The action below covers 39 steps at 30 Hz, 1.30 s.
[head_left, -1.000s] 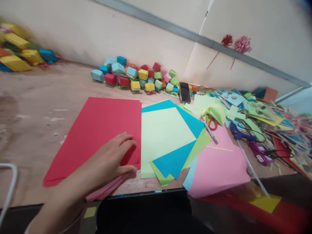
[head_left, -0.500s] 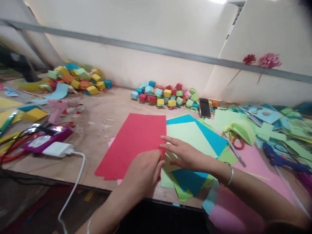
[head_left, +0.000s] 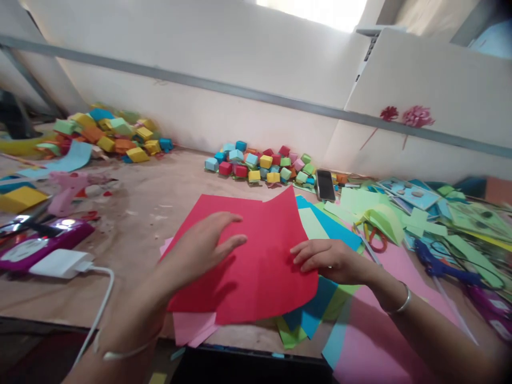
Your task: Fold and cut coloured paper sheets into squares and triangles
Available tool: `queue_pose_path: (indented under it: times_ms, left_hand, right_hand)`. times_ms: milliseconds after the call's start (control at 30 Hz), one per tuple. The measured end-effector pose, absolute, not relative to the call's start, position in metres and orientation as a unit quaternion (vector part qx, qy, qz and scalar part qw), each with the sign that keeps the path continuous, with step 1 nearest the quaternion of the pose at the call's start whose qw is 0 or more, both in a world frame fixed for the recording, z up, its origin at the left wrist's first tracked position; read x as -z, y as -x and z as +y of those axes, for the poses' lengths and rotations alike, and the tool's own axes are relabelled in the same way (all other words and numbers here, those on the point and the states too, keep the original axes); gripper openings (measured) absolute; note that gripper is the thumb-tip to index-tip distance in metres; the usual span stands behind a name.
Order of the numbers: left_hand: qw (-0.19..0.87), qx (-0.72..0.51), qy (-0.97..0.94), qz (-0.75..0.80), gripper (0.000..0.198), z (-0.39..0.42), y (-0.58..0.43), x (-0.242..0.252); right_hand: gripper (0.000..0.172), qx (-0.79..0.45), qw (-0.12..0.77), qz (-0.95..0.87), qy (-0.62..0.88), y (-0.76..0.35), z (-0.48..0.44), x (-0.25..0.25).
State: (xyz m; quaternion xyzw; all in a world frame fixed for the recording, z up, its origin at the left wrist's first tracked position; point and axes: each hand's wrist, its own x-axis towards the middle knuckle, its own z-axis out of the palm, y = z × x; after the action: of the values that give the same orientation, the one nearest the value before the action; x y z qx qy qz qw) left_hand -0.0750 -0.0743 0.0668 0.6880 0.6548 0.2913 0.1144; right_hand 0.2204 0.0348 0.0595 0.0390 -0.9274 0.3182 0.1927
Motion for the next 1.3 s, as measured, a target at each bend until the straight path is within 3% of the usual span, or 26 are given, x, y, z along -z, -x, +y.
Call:
queue_pose_path:
  times_ms: [67, 167, 233, 433, 567, 767, 1033, 1300]
  left_hand:
    - [0.137, -0.303, -0.663, 0.67, 0.056, -0.05, 0.091, -0.066]
    - [0.278, -0.374, -0.586, 0.663, 0.081, -0.012, 0.106, -0.057]
    - [0.314, -0.38, -0.581, 0.648, 0.088, 0.009, 0.109, -0.051]
    - [0.403, -0.362, -0.612, 0.576, 0.063, 0.049, 0.091, -0.048]
    - [0.446, -0.365, -0.595, 0.56, 0.047, 0.065, 0.087, -0.043]
    - [0.509, -0.423, -0.511, 0.549, 0.053, 0.075, 0.086, -0.01]
    - [0.558, -0.361, -0.502, 0.554, 0.047, 0.076, 0.063, -0.015]
    - [0.61, -0.283, -0.524, 0.523, 0.058, 0.066, 0.033, -0.014]
  right_hand:
    - [0.025, -0.345, 0.174, -0.92, -0.062, -0.223, 0.036, -0.07]
    - [0.028, -0.377, 0.174, -0.905, -0.09, -0.223, 0.037, -0.079]
    - [0.028, -0.397, 0.187, -0.893, -0.102, -0.222, 0.038, -0.082]
    - [0.031, -0.432, 0.221, -0.868, -0.107, -0.229, 0.048, -0.089]
    - [0.028, -0.402, 0.252, -0.88, -0.011, -0.236, 0.065, -0.077]
    - [0.024, -0.345, 0.314, -0.849, 0.247, -0.236, 0.102, -0.019]
    - [0.025, -0.373, 0.313, -0.815, 0.312, -0.218, 0.092, -0.003]
    - [0.026, -0.327, 0.296, -0.786, 0.432, -0.22, 0.098, 0.002]
